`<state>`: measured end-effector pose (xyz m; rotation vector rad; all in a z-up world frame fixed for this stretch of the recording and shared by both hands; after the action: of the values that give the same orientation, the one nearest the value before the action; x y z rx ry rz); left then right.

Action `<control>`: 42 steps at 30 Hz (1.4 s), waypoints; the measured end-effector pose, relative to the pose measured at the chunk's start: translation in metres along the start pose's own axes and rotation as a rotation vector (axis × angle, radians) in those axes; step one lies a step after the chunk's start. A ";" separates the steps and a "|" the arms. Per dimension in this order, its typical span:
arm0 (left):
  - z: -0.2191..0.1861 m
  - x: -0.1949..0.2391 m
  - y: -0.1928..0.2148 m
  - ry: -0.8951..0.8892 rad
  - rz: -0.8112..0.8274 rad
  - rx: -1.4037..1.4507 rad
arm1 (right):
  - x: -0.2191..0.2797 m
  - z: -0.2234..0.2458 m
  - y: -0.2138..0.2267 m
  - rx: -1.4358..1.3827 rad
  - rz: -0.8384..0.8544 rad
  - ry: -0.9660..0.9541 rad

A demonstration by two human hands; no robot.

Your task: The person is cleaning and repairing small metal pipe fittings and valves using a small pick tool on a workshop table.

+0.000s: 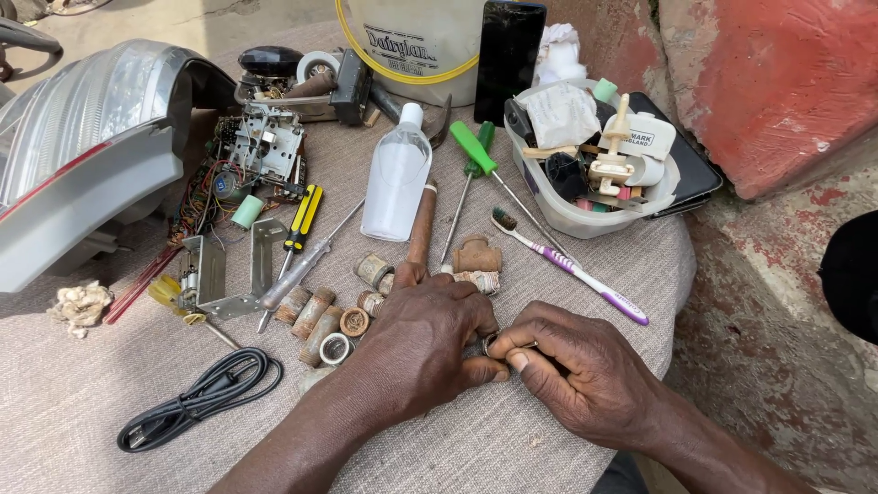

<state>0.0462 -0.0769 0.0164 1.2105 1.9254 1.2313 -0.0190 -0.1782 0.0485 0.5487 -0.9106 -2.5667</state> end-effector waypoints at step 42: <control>0.031 0.023 0.059 0.188 -0.180 0.430 | 0.026 -0.026 0.062 0.560 -0.125 -0.275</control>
<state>0.0844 -0.0333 0.0567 1.1190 2.4687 0.8892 -0.0168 -0.2488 0.0640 0.4068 -1.7662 -2.5203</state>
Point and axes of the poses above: each hand's wrist, its own x-axis away from the middle knuckle, its own y-axis out of the back of the hand, z = x × y, the point moved 9 cm from there along -x, towards the middle knuckle, and after that the axes turned 11 degrees about z, right-handed, at the moved point
